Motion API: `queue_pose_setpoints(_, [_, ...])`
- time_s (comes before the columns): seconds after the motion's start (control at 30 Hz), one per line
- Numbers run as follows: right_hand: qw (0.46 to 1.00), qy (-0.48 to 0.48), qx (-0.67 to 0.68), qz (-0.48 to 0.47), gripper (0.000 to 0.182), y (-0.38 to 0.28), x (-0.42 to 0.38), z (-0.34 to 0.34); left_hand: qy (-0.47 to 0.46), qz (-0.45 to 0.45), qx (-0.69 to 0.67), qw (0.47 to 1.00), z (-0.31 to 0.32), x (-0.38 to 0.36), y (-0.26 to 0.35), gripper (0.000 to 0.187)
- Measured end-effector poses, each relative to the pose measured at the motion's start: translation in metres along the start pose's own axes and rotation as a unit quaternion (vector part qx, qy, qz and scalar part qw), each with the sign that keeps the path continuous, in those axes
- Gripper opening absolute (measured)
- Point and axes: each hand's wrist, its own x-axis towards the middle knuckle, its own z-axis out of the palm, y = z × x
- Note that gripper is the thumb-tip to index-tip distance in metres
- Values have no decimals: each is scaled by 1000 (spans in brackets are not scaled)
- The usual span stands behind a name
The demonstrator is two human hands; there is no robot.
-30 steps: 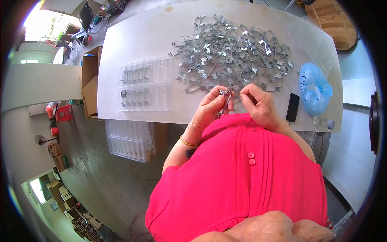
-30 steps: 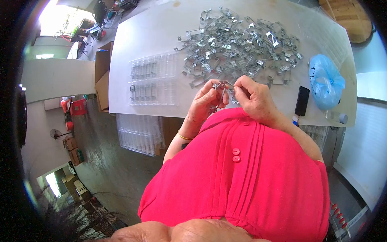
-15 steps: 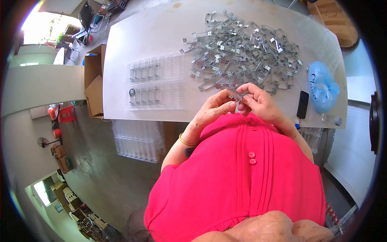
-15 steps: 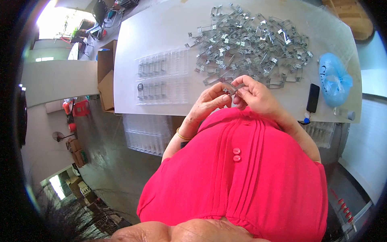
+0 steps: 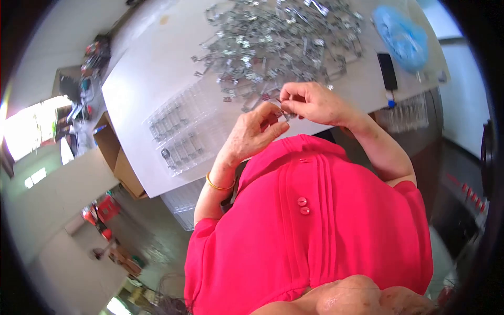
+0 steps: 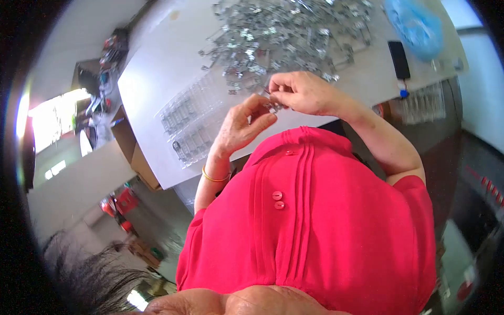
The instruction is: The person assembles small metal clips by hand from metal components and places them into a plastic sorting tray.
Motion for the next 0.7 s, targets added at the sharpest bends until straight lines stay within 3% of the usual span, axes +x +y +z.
queue_pose_setpoints(0.1, [991,103,74,-44,14,30,-2,6,-34,4,-5,999,0,22,1,28])
queue_pose_setpoints(0.23, [958,237,162,-19,13,34,-18,10,-69,12,21,997,10,48,1,28])
queue_pose_setpoints(0.4, [948,244,205,16,13,44,-40,6,-58,38,-27,997,36,56,-1,32])
queue_pose_setpoints(0.7, [943,209,255,46,15,51,-77,7,-7,-10,-102,995,84,25,1,33])
